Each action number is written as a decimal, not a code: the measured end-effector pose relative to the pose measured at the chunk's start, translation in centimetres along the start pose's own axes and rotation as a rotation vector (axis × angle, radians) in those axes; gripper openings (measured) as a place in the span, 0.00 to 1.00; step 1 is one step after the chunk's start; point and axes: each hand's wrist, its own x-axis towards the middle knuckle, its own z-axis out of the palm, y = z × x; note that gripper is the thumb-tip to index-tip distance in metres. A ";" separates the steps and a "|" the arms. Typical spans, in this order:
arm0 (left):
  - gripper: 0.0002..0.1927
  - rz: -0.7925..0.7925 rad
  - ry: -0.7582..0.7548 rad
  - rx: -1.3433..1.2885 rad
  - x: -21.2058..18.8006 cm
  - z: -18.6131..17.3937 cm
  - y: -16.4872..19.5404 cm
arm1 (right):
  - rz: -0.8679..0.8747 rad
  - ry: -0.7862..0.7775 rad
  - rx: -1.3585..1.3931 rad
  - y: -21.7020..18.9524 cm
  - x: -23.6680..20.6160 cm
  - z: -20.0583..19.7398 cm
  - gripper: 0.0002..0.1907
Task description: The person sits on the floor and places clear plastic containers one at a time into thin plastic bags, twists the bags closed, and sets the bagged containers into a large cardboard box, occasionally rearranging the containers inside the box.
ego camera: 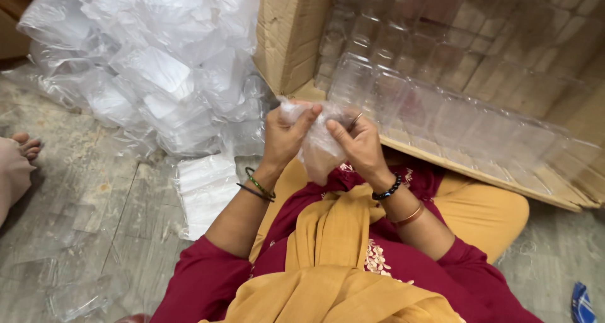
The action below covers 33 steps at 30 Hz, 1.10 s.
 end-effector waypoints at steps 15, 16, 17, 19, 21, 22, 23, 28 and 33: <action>0.12 -0.183 -0.156 -0.190 -1.0 1.2 -0.5 | -0.175 0.058 0.083 1.8 -1.3 -1.5 0.08; 0.16 -0.154 -0.164 -0.107 -1.1 0.9 -1.4 | -0.135 0.074 0.130 1.9 -1.2 -1.6 0.07; 0.19 -0.120 -0.175 -0.026 -1.1 0.9 -2.3 | -0.100 0.090 0.172 2.1 -1.0 -1.8 0.07; 0.23 -0.133 -0.265 -0.047 -1.1 0.6 -3.8 | 0.160 0.068 0.394 2.5 -0.7 -2.2 0.08; 0.22 -0.227 -0.421 -0.246 -1.2 -0.3 -4.4 | 0.294 -0.030 0.575 2.9 -0.6 -2.8 0.10; 0.18 -0.305 -0.502 -0.381 -1.2 -1.3 -4.4 | 0.294 -0.122 0.644 3.2 -0.6 -3.2 0.12; 0.15 -0.386 -0.580 -0.513 -1.1 -2.5 -4.1 | 0.292 -0.215 0.713 3.3 -0.6 -3.8 0.14; 0.12 -0.424 -0.835 -0.670 2.7 -7.3 -4.1 | 0.251 -0.136 0.007 3.2 0.5 -8.0 0.10; 0.18 -0.202 -0.298 -0.094 12.0 1.5 -10.0 | -0.466 0.279 -1.291 5.5 7.5 -9.9 0.11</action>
